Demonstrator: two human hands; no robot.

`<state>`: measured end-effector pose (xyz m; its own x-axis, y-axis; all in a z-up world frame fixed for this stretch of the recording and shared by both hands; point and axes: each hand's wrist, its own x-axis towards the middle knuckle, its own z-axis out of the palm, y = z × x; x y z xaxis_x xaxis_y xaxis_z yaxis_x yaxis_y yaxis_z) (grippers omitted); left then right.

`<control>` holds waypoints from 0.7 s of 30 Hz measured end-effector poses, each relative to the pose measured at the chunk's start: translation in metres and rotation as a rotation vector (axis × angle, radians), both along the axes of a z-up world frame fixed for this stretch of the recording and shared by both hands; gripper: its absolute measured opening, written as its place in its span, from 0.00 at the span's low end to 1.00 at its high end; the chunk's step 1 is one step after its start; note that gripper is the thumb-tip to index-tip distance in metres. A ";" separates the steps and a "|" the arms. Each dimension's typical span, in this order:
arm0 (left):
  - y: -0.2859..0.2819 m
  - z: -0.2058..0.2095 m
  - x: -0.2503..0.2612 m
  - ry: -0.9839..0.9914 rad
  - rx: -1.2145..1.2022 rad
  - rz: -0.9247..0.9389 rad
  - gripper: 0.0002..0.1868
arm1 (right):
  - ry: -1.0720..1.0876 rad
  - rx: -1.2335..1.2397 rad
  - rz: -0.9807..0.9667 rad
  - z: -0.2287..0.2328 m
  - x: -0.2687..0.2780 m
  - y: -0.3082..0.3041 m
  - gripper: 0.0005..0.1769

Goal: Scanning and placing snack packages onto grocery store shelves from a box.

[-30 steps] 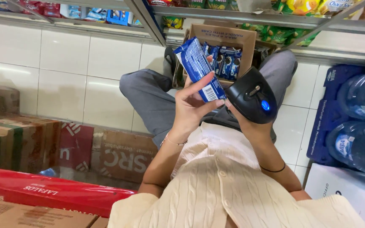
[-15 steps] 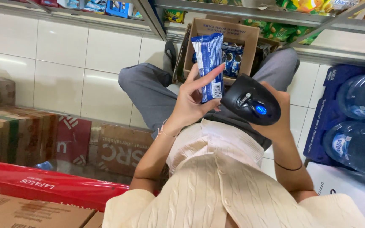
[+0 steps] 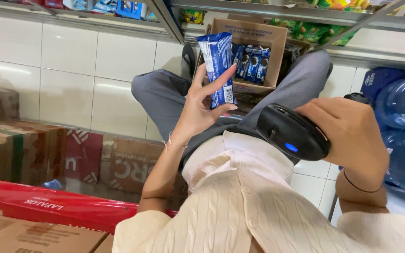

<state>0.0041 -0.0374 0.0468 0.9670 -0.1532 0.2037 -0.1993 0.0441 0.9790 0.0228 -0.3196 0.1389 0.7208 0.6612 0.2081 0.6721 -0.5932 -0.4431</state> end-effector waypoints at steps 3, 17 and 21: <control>0.000 0.000 0.000 0.105 0.076 0.005 0.39 | -0.023 0.007 0.008 0.004 -0.002 0.001 0.21; -0.005 -0.024 -0.004 0.055 -0.002 0.136 0.39 | 0.181 0.219 -0.002 -0.052 -0.027 0.024 0.22; -0.009 -0.024 -0.005 0.030 -0.015 0.152 0.41 | 0.223 0.280 0.093 -0.065 -0.024 0.034 0.25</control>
<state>-0.0011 -0.0462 0.0223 0.9845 -0.0017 0.1754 -0.1752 0.0306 0.9841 -0.0017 -0.2857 0.0735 0.7082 0.6658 0.2348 0.5859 -0.3688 -0.7216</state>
